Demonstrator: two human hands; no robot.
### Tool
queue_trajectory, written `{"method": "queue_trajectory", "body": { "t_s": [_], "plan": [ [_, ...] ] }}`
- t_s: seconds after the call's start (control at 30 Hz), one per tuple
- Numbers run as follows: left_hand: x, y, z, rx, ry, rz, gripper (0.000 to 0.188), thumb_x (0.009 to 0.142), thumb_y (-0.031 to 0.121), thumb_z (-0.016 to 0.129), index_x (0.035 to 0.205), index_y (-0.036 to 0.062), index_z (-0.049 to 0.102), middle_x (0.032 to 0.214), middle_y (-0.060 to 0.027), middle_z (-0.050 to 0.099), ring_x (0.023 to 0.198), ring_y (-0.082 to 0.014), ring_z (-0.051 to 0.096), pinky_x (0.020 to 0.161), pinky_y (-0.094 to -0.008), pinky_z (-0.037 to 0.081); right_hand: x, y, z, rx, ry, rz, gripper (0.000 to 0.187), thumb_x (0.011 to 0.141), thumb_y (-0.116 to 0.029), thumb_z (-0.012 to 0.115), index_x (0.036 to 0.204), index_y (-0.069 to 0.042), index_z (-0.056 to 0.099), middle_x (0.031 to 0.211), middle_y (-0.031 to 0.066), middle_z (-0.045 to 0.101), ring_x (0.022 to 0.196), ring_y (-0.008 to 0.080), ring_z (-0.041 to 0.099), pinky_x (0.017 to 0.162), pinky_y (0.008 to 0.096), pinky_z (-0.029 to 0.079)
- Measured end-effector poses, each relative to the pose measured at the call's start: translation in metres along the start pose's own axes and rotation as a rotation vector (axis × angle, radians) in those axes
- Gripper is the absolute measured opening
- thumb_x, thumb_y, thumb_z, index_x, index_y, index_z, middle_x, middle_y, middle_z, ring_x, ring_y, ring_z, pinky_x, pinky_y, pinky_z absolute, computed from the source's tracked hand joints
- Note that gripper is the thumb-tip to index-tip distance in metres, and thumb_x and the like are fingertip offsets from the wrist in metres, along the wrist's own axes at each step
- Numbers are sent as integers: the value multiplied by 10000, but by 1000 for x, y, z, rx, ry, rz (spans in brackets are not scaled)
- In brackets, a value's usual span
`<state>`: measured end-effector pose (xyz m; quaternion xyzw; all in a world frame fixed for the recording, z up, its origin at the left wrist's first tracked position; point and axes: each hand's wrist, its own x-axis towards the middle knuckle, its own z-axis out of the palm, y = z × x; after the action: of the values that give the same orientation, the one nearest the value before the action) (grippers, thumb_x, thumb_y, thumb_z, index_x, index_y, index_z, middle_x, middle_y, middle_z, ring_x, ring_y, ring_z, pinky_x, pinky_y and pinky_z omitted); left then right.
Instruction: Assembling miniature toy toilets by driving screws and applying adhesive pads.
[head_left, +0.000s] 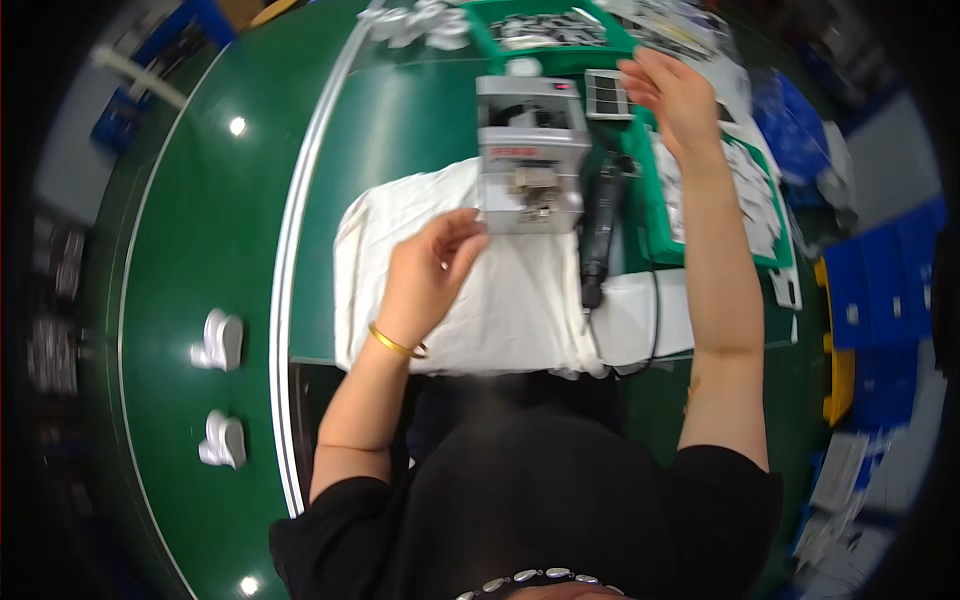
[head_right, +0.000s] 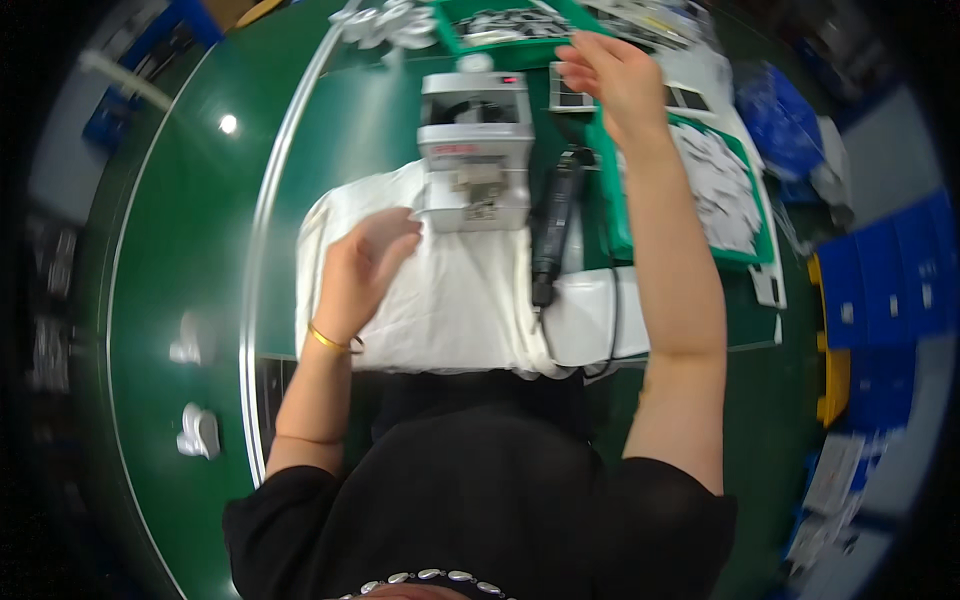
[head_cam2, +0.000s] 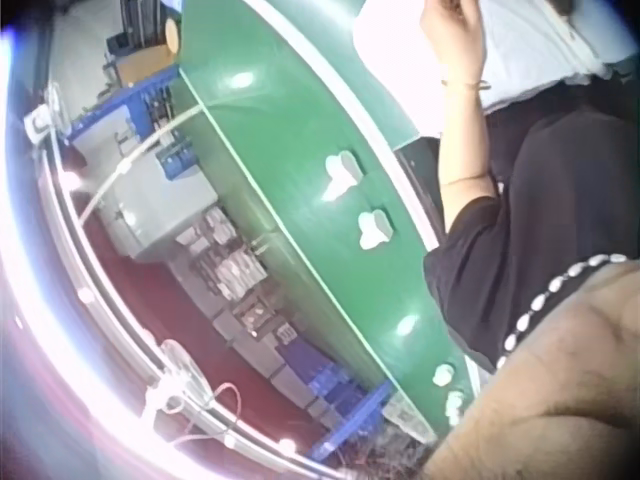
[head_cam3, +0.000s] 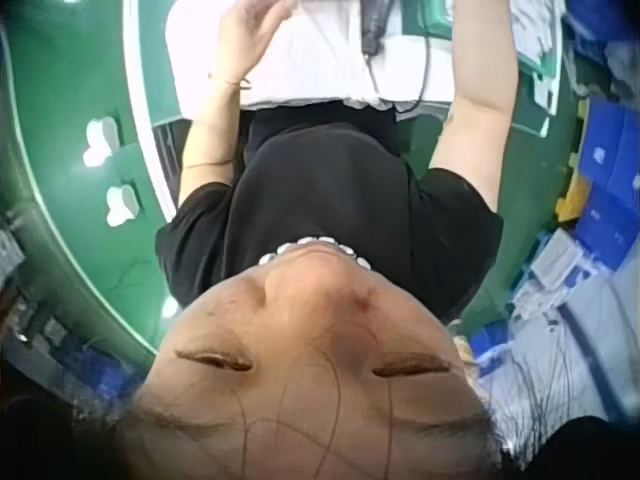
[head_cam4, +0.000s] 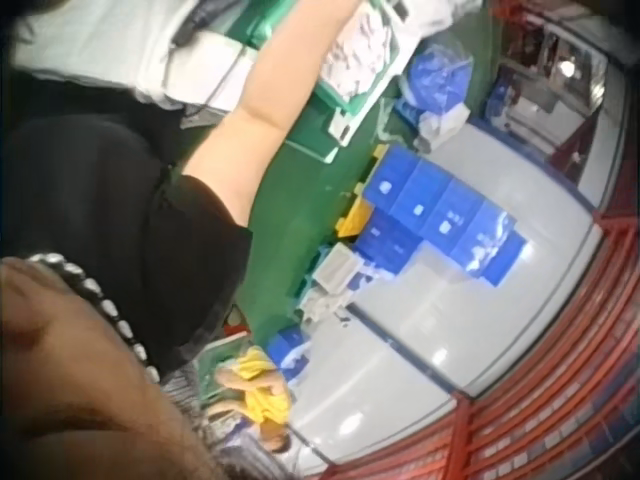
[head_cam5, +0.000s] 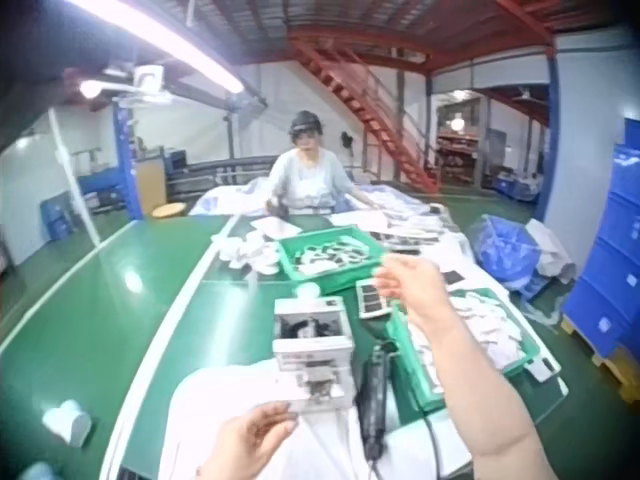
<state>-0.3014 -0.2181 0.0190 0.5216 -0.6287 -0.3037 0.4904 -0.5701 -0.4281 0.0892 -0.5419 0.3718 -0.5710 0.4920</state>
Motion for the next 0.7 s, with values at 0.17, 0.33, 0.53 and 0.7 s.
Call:
{"method": "queue_trajectory", "body": {
  "t_s": [0.17, 0.33, 0.53, 0.7],
  "plan": [
    [-19, -54, -152, 767, 391, -78, 389, 807, 134, 749, 1156, 24, 616, 1053, -177, 693, 959, -340, 677, 818, -399, 542, -80, 17, -4, -161, 7, 87, 223, 937, -177, 658, 1048, 17, 667, 877, 82, 705, 701, 100, 626, 599, 212, 477],
    [-80, -81, -279, 1272, 314, -572, 806, 651, 306, 841, 1311, 1, 492, 1192, -249, 625, 1065, -397, 626, 962, -428, 490, -126, 32, -13, -131, 73, 155, 188, 939, -151, 658, 1051, 0, 667, 862, 73, 706, 678, 84, 628, 571, 182, 475],
    [-100, -103, -302, 938, 374, -716, 769, 660, 273, 807, 1320, 16, 508, 1173, -232, 641, 1034, -385, 647, 923, -420, 518, -160, 37, 5, -97, 33, 166, 172, 947, -132, 642, 1073, -17, 660, 830, 75, 704, 651, 81, 628, 557, 172, 479],
    [-59, -41, -165, -69, 122, -274, 550, 833, 89, 740, 1321, -11, 506, 1082, -76, 637, 970, -145, 619, 809, -285, 529, -207, 41, 93, -42, -336, 300, 353, 888, -41, 660, 1229, -5, 577, 1052, 121, 680, 909, 161, 658, 772, 262, 532]
  ]
}}
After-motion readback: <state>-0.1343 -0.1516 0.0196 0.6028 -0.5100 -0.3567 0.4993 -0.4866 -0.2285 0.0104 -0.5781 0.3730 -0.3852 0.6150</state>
